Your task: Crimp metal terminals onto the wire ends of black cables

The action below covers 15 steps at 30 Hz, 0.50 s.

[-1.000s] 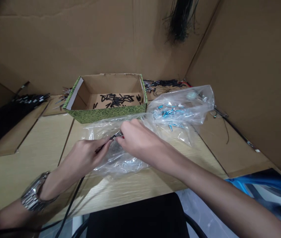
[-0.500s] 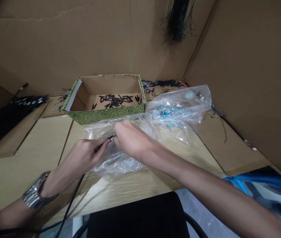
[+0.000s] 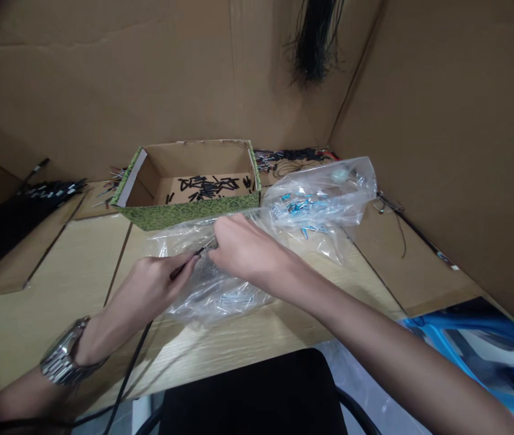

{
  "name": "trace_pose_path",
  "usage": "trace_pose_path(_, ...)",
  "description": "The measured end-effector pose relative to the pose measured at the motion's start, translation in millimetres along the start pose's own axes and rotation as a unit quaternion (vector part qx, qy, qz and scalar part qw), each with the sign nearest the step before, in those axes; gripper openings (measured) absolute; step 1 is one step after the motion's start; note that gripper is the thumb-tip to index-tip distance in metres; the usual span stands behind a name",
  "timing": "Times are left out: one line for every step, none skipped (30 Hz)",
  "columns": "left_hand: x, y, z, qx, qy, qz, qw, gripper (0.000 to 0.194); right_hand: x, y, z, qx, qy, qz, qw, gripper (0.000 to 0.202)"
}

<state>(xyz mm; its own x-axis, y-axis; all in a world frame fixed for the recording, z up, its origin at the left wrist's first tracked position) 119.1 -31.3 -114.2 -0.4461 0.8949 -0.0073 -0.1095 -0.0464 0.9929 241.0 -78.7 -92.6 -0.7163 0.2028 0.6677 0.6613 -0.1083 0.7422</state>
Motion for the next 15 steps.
trace_pose_path(0,-0.4,0,0.002,0.001,0.004,1.0,0.026,-1,-1,2,0.004,0.003,0.0,1.0,0.014)
trace_pose_path(0,-0.6,-1,0.003,0.003,0.009,1.0,0.027,-2,-2,4,0.007,0.004,0.0,1.0,0.014)
trace_pose_path(0,-0.7,-1,0.004,0.004,0.014,1.0,0.027,-3,-2,6,0.011,0.005,-0.002,1.0,0.014)
trace_pose_path(0,-0.5,-2,0.005,0.004,0.018,1.0,0.027,-3,-2,8,0.014,0.004,-0.005,1.0,0.014)
trace_pose_path(0,-0.4,-2,0.005,0.006,0.021,1.0,0.026,-3,-2,9,0.018,0.003,-0.01,1.0,0.014)
trace_pose_path(0,-0.6,-2,0.008,0.007,0.024,1.0,0.025,-3,-1,10,0.023,0.001,-0.016,1.0,0.015)
trace_pose_path(0,-1.1,-2,0.012,0.008,0.025,1.0,0.024,-3,-1,11,0.031,-0.004,-0.023,0.999,0.016)
trace_pose_path(1,-2.0,-2,0.018,0.01,0.025,0.999,0.024,-2,-1,12,0.04,-0.011,-0.029,0.999,0.018)
trace_pose_path(1,-2.7,-1,0.023,0.012,0.024,0.999,0.024,-2,0,12,0.048,-0.016,-0.033,0.998,0.019)
trace_pose_path(1,-3.2,-1,0.026,0.012,0.022,0.999,0.024,-1,0,13,0.056,-0.019,-0.036,0.998,0.019)
trace_pose_path(0,-3.3,-1,0.026,0.011,0.022,0.999,0.025,1,0,14,0.062,-0.02,-0.037,0.997,0.019)
trace_pose_path(0,-3.1,-1,0.024,0.01,0.023,0.999,0.025,2,1,15,0.064,-0.02,-0.035,0.997,0.019)
trace_pose_path(-1,-3.1,-1,0.023,0.008,0.024,0.999,0.025,3,1,16,0.064,-0.02,-0.033,0.997,0.019)
trace_pose_path(-1,-3.3,-1,0.023,0.005,0.023,0.999,0.025,3,1,16,0.065,-0.021,-0.032,0.997,0.019)
trace_pose_path(-2,-3.6,-1,0.024,0.003,0.022,0.999,0.025,2,0,17,0.065,-0.024,-0.032,0.997,0.019)
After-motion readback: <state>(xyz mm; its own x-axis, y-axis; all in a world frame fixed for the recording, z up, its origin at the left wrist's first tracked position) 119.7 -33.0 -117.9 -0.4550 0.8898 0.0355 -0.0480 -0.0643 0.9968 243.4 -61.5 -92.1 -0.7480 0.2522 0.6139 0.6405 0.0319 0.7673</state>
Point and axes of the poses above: each hand's wrist, its own z-axis towards the middle knuckle, its own y-axis out of the back of the hand, x = y × z, the point moved 9 cm from there along z, towards the middle knuckle, and after that the axes turned 15 degrees about z, right-handed, at the moved point
